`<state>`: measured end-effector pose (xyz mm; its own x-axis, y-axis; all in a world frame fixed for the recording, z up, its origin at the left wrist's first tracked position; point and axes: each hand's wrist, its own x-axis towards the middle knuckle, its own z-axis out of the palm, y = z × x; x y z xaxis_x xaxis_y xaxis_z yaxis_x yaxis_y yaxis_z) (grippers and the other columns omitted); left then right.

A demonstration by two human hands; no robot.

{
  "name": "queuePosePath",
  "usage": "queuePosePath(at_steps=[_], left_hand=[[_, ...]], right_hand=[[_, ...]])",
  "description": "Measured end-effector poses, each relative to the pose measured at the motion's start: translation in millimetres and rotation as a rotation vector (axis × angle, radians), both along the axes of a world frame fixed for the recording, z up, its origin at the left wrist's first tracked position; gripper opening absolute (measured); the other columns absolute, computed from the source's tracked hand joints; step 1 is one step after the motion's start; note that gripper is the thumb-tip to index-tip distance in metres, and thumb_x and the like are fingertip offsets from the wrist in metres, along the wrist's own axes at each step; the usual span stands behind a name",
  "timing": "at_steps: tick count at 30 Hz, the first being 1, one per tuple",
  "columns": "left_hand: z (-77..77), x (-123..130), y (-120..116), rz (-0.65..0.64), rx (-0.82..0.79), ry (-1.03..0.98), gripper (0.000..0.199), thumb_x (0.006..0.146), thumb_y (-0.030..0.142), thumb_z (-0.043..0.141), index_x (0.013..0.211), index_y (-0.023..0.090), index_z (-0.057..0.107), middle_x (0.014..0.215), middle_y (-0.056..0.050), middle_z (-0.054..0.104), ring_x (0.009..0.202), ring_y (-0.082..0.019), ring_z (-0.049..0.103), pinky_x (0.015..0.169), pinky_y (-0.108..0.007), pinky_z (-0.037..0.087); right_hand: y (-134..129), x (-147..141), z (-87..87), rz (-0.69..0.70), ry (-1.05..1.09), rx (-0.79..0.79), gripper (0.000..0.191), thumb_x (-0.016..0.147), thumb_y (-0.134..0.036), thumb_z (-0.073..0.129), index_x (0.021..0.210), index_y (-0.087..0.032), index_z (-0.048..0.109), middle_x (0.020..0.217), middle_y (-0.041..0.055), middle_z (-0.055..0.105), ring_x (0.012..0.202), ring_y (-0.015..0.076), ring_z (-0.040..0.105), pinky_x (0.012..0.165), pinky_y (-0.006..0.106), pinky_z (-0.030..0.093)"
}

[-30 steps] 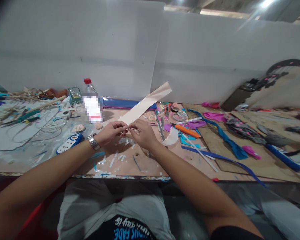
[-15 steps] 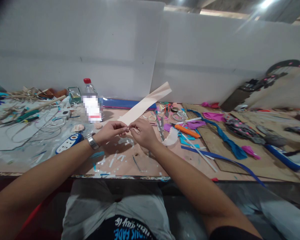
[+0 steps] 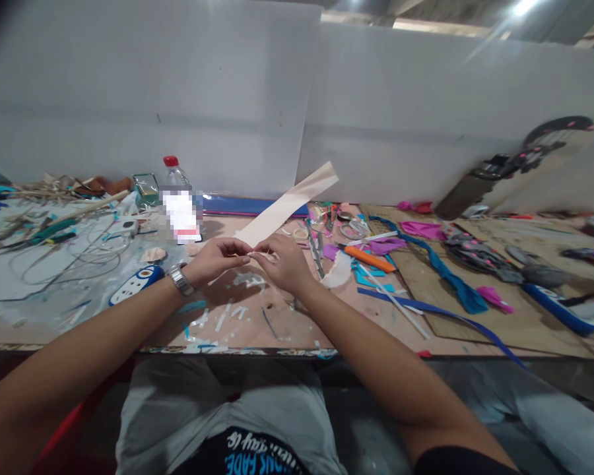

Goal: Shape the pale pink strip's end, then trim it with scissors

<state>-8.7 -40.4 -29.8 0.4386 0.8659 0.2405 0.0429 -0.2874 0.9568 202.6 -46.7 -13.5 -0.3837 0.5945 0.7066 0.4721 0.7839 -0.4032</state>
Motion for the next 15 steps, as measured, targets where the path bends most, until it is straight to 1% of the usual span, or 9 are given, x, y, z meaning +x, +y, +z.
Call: queuePosePath(at_steps=[6,9,15], left_hand=[[-0.9,-1.4,1.0,0.013,0.012,0.0,0.032,0.08,0.04,0.079,0.098,0.015,0.074,0.089,-0.006,0.073,0.076,-0.013,0.063,0.07,-0.025,0.049],[0.7,-2.0,0.4,0.008,0.019,0.009,0.032,0.081,0.041,0.078,0.099,0.015,0.074,0.09,-0.006,0.072,0.077,-0.013,0.062,0.071,-0.025,0.049],[4.3,-1.1,-1.8,0.005,0.024,0.005,0.033,0.081,0.042,0.078,0.098,0.014,0.073,0.086,-0.006,0.07,0.073,-0.012,0.06,0.068,-0.025,0.047]], right_hand=[[0.5,0.6,0.1,0.015,0.006,0.026,0.021,0.092,-0.039,0.069,0.08,-0.021,0.068,0.076,0.0042,0.07,0.074,0.0189,0.062,0.071,0.034,0.045],[0.5,0.6,-0.2,0.009,0.005,0.02,0.023,0.092,-0.04,0.068,0.079,-0.021,0.068,0.076,0.0043,0.07,0.074,0.0191,0.062,0.072,0.034,0.045],[0.0,0.4,-0.2,-0.005,-0.007,-0.002,0.023,0.092,-0.041,0.068,0.08,-0.021,0.068,0.076,0.0043,0.069,0.074,0.0193,0.062,0.071,0.034,0.045]])
